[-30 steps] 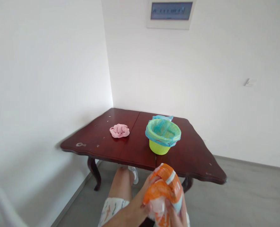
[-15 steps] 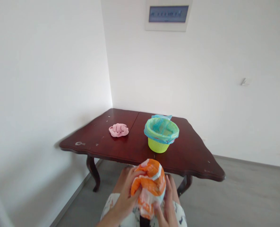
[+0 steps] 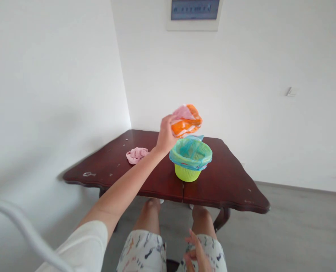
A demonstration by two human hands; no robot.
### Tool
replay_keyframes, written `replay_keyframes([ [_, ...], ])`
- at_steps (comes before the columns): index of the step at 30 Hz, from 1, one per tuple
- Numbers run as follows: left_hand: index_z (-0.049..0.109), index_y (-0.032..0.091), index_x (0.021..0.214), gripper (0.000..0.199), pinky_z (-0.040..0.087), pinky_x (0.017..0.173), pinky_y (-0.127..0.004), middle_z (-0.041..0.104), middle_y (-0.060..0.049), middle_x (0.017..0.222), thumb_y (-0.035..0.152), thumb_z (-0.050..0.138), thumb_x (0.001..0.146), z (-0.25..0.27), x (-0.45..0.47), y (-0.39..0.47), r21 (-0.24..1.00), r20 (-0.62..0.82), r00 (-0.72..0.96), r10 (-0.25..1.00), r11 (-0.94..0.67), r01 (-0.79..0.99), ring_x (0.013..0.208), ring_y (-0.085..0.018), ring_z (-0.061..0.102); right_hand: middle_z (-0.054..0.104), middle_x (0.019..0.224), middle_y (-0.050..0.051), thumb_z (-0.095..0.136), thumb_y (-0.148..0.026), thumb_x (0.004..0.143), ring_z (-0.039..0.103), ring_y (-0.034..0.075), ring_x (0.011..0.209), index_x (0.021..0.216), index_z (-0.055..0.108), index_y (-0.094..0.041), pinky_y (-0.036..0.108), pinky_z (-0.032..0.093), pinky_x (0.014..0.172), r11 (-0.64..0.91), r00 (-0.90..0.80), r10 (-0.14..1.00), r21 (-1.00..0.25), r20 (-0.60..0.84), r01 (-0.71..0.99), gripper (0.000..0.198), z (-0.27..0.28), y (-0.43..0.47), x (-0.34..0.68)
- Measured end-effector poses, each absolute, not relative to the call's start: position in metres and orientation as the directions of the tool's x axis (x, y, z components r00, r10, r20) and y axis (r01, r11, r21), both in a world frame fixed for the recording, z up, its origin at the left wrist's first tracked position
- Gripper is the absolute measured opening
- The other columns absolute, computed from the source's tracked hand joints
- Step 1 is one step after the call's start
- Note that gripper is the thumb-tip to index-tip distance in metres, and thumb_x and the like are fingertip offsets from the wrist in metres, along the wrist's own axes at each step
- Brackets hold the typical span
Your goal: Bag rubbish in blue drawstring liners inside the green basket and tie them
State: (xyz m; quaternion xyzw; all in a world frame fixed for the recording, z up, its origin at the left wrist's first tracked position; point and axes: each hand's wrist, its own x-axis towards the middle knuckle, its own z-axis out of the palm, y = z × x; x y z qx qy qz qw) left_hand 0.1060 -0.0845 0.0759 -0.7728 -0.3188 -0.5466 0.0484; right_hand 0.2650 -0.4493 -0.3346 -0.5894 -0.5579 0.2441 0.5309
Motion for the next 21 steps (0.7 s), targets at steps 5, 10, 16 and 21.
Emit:
replay_keyframes([
  [5, 0.068, 0.019, 0.163, 0.091, 0.042, 0.140, -0.065, 0.072, -0.024, 0.164, 0.044, 0.106, 0.084, 0.050, 0.159, -0.058, 0.179, 0.173, 0.695, 0.697, -0.717, 0.674, 0.156, -0.048, 0.063, 0.088, 0.133, 0.014, 0.058, -0.047, 0.118, 0.083, 0.021, 0.076, 0.176, 0.064, -0.034, 0.036, 0.075, 0.087, 0.249, 0.142, 0.928, -0.856, 0.345, 0.452, 0.059, -0.339, -0.456, 0.277],
  [10, 0.080, 0.026, 0.154, 0.060, 0.055, 0.125, -0.040, 0.077, -0.011, 0.165, 0.063, 0.075, 0.107, 0.047, 0.174, -0.043, 0.222, -0.041, 0.793, 0.608, -0.768, 0.601, 0.146, -0.032, 0.073, 0.087, 0.140, 0.016, 0.063, -0.038, 0.115, 0.088, 0.022, 0.085, 0.178, 0.062, -0.034, 0.037, 0.075, 0.096, 0.339, -0.044, 0.933, -0.830, 0.357, 0.443, 0.063, -0.349, -0.456, 0.308],
  [16, 0.090, 0.018, 0.126, 0.068, 0.059, 0.110, -0.040, 0.088, -0.020, 0.136, 0.074, 0.052, 0.117, 0.034, 0.170, -0.043, 0.221, -0.060, 0.774, 0.630, -0.748, 0.626, 0.119, -0.031, 0.082, 0.088, 0.139, 0.017, 0.067, -0.032, 0.111, 0.090, 0.024, 0.090, 0.169, 0.071, -0.032, 0.037, 0.076, 0.096, 0.311, -0.010, 0.940, -0.843, 0.341, 0.439, 0.058, -0.345, -0.454, 0.324],
  [21, 0.090, 0.019, 0.110, 0.077, 0.059, 0.096, -0.036, 0.090, -0.013, 0.106, 0.073, 0.036, 0.122, 0.035, 0.153, -0.044, 0.251, 0.138, 0.763, 0.632, -0.767, 0.590, 0.098, -0.027, 0.083, 0.090, 0.133, 0.014, 0.067, -0.039, 0.114, 0.091, 0.027, 0.099, 0.156, 0.080, -0.032, 0.037, 0.076, 0.098, 0.300, 0.009, 0.940, -0.835, 0.342, 0.462, 0.045, -0.321, -0.449, 0.322],
])
